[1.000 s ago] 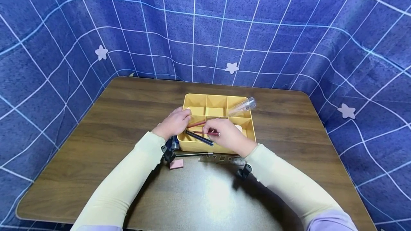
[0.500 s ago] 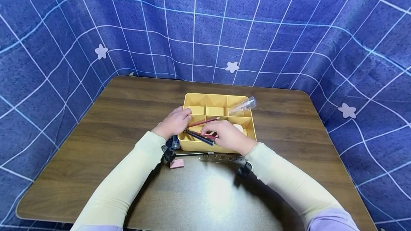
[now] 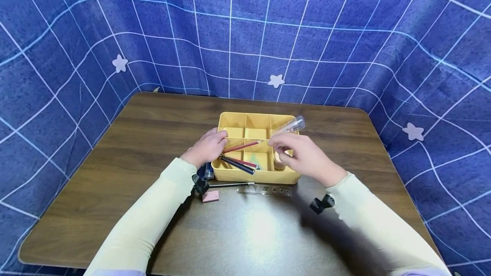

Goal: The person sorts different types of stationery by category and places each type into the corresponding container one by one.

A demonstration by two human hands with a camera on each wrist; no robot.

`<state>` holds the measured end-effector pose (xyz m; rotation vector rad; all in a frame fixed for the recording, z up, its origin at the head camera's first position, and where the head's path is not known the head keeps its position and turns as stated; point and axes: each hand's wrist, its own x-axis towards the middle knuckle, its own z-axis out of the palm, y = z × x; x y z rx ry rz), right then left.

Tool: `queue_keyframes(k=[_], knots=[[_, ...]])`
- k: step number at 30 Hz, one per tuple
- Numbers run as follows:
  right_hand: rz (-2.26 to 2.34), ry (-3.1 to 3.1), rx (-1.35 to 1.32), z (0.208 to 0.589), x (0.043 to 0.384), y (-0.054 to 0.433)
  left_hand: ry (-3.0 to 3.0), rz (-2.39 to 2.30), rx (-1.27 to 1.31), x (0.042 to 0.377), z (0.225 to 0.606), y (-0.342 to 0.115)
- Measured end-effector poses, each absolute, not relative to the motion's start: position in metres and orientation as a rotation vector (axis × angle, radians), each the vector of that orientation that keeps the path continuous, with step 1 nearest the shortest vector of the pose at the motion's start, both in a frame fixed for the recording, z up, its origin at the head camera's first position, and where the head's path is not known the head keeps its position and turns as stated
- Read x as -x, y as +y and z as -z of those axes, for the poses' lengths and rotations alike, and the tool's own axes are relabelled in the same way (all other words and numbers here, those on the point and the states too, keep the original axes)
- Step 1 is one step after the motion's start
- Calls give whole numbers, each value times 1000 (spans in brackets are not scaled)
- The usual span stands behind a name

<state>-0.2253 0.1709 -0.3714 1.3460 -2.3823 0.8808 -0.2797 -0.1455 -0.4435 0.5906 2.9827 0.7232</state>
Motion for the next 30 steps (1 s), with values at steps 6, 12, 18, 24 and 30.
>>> queue_keyframes(k=[6,12,18,24,30], knots=[[-820,-2516,-1359,371,203,194,2988,-728,-596,280,446,-147],[-584,-2657,-1498,406,187,201,2991,-726,-585,280,447,-148],[-311,-2698,-1460,442,175,200,2981,-729,-585,279,447,-147],[-160,-2635,-1397,457,170,195,2987,-745,-573,278,445,-145],[-197,-2631,-1365,463,170,193,2983,-741,-561,279,445,-145]])
